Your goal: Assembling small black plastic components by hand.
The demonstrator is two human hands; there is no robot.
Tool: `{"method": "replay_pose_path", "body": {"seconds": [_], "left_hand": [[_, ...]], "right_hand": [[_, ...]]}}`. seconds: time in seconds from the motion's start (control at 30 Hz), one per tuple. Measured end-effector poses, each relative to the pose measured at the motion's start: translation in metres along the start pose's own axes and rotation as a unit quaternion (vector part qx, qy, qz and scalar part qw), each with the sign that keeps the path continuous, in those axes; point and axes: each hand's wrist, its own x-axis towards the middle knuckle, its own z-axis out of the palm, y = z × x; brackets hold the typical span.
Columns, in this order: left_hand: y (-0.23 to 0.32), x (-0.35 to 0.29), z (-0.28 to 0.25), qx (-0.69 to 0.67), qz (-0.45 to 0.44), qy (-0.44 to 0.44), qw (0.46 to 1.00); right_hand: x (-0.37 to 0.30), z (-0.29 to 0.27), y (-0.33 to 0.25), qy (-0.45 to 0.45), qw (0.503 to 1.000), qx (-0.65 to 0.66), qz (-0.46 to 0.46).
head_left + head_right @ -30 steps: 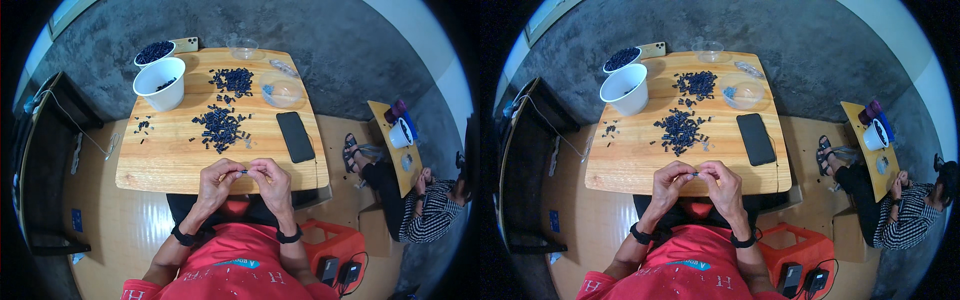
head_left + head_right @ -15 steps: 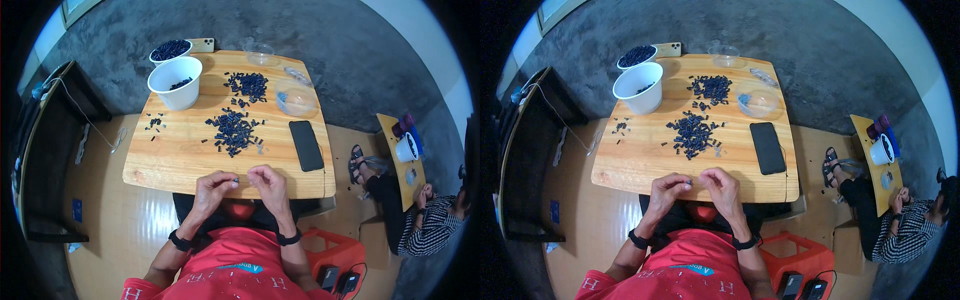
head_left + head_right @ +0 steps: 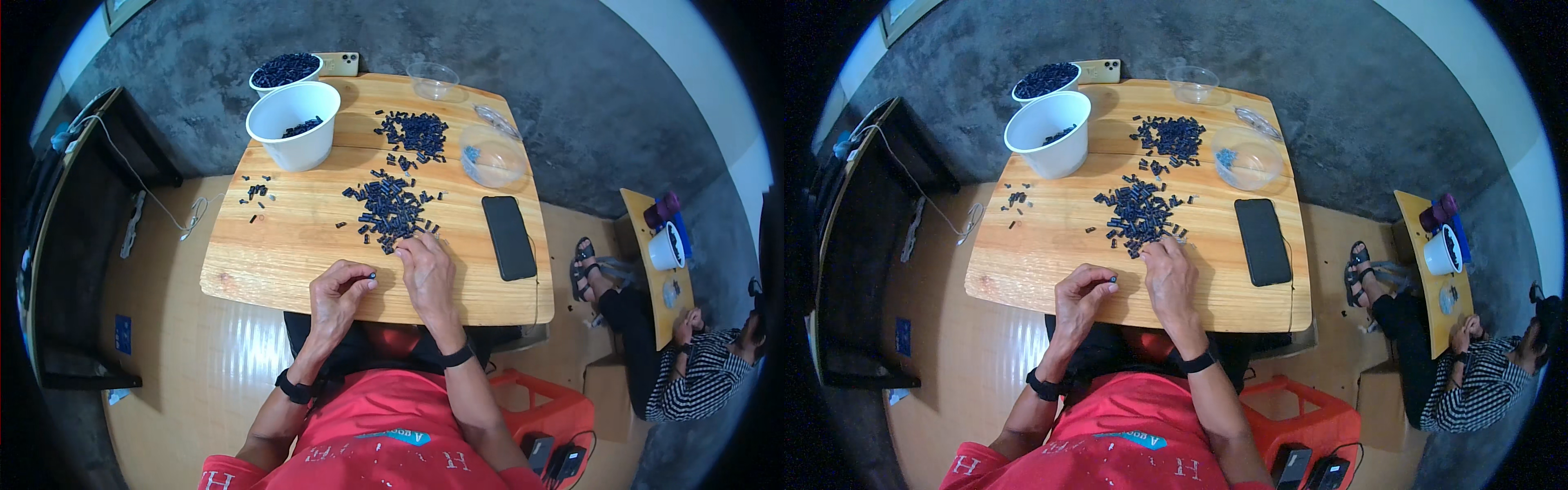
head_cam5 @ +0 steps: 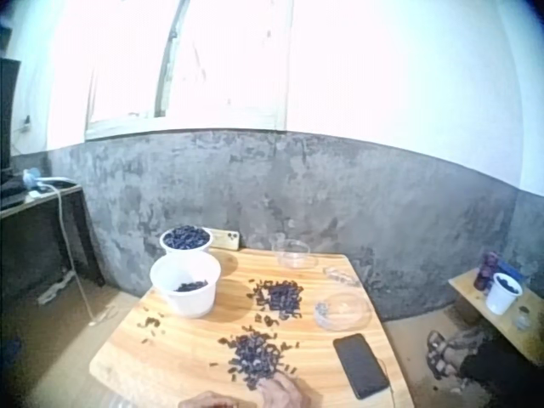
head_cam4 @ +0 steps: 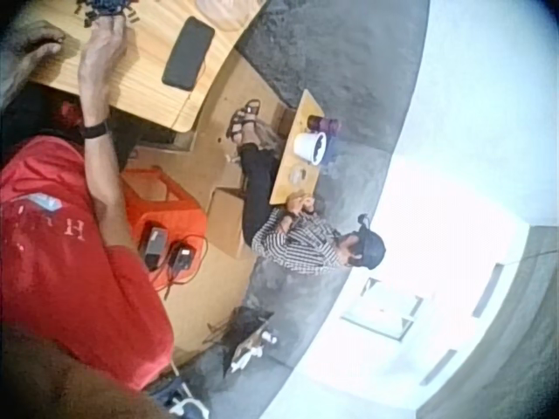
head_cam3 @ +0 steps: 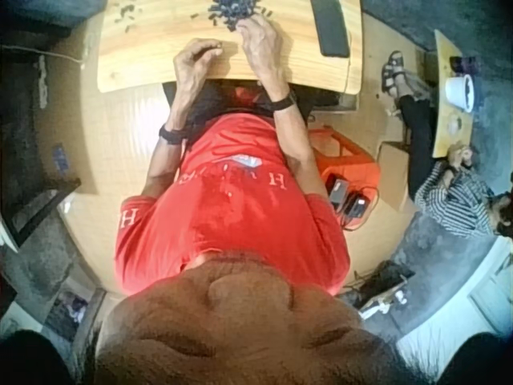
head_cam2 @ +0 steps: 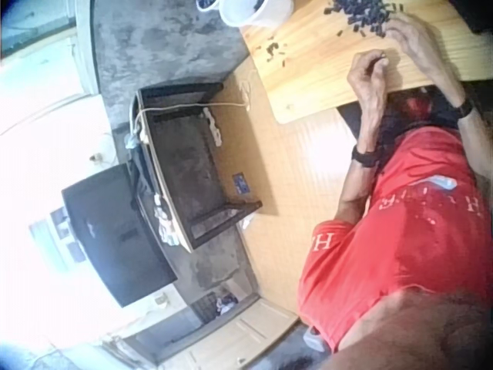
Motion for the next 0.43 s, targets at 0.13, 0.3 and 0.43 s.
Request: {"method": "replay_pose_path", "body": {"seconds": [0.13,0.3,0.43], "left_hand": [[0.004,0.0,0.001,0.04,-0.005,-0.007,0.999],[0.003,-0.001,0.006,0.011,-0.028,0.014,0.999],[0.002,-0.002,0.011,0.012,-0.014,-0.002,1.0]], "right_hand": [[-0.003,-0.008,0.001,-0.019,0.999,-0.031,-0.002],[-0.016,-0.022,0.01,-0.026,0.996,0.076,0.031],[-0.021,-0.032,0.006,-0.001,0.972,0.189,0.141]]}}
